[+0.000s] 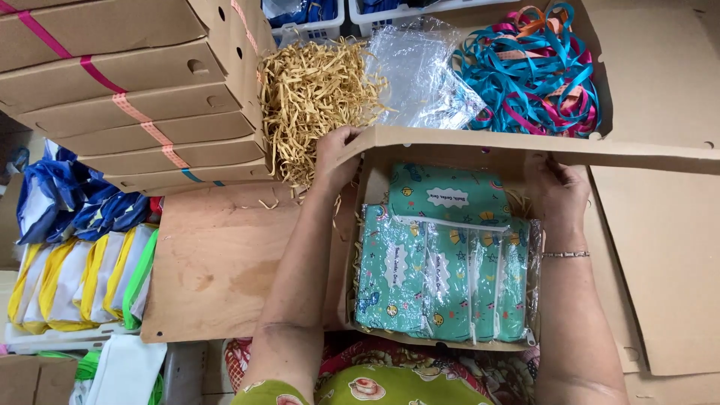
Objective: Packing small green pouches into a cardboard box with decorative straw filler and closing the box.
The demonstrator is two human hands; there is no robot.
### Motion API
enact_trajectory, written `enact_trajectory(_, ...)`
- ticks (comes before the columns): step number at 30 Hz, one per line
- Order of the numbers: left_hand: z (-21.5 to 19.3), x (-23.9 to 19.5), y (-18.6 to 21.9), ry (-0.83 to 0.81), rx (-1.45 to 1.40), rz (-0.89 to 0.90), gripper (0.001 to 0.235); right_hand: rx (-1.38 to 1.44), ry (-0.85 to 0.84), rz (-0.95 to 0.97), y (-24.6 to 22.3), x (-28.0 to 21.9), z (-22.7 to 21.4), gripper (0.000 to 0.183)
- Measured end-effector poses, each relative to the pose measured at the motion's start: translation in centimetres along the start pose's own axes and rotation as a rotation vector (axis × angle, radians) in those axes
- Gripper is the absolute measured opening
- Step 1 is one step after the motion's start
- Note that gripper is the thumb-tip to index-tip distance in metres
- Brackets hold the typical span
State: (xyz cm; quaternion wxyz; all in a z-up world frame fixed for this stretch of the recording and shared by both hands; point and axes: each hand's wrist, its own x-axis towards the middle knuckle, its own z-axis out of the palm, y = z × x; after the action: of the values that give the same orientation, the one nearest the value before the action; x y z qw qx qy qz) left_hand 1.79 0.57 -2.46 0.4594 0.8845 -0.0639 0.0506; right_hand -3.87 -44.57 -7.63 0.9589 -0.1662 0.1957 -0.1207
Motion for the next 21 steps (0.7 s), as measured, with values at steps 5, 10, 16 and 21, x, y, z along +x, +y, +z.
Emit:
enact_trajectory(5, -0.2, -1.8, 3.0, 0.093, -0.286, -0.123, 0.015, -1.27, -0.064, -0.589, 0.9, -3.1, 0.4, 0.022)
enact_trajectory(10, 1.3, -1.8, -1.3, 0.125, -0.284, 0.006, 0.029, -1.272, -0.077, -0.493, 0.5, -4.7, 1.6, 0.021)
enact_trajectory(16, -2.3, -4.5, -0.6, -0.008, 0.024, 0.4, 0.055, -1.268, -0.09, -0.357, -1.4, -7.6, 1.2, 0.021)
enact_trajectory(21, -1.2, -4.9, -3.8, -0.109, -0.553, 0.22, 0.062, -1.269, -0.101, -0.211, -2.4, -10.2, 1.6, 0.021)
